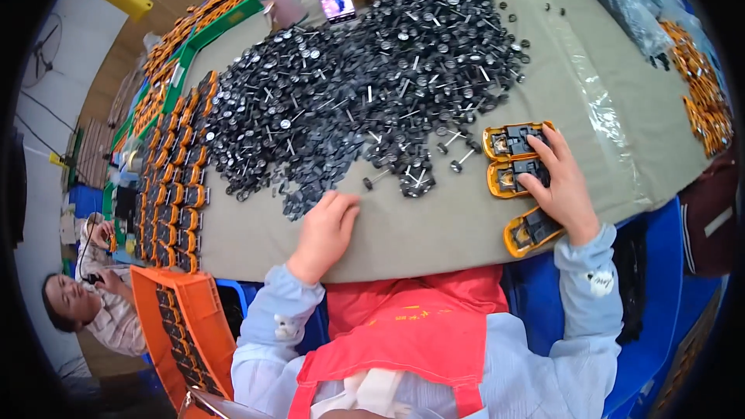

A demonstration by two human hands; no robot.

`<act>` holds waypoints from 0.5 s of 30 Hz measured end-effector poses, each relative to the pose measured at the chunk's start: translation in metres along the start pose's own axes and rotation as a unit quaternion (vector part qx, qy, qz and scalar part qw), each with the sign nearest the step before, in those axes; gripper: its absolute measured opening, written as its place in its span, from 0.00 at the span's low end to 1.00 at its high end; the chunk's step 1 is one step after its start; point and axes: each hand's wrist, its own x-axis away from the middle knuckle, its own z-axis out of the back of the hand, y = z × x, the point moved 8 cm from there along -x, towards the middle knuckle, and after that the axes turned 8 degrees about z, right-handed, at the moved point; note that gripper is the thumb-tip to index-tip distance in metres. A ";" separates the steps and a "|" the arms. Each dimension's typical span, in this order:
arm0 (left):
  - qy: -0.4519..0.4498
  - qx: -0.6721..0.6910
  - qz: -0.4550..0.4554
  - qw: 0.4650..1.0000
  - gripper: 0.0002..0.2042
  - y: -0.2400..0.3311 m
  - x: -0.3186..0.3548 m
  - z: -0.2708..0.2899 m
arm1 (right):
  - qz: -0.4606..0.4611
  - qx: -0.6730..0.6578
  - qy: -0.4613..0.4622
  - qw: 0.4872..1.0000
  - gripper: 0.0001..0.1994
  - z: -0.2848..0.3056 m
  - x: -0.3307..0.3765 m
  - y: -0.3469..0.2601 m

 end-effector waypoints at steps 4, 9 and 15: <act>-0.003 0.059 0.003 0.998 0.08 -0.002 -0.023 -0.007 | -0.043 0.008 0.046 0.998 0.30 -0.015 -0.005 -0.023; -0.023 0.047 -0.036 0.998 0.10 -0.004 -0.029 -0.018 | 0.006 -0.012 0.086 0.996 0.29 -0.002 -0.003 -0.042; -0.007 0.079 -0.081 0.994 0.09 0.005 -0.009 -0.003 | 0.117 -0.037 -0.068 0.990 0.26 -0.004 0.053 -0.097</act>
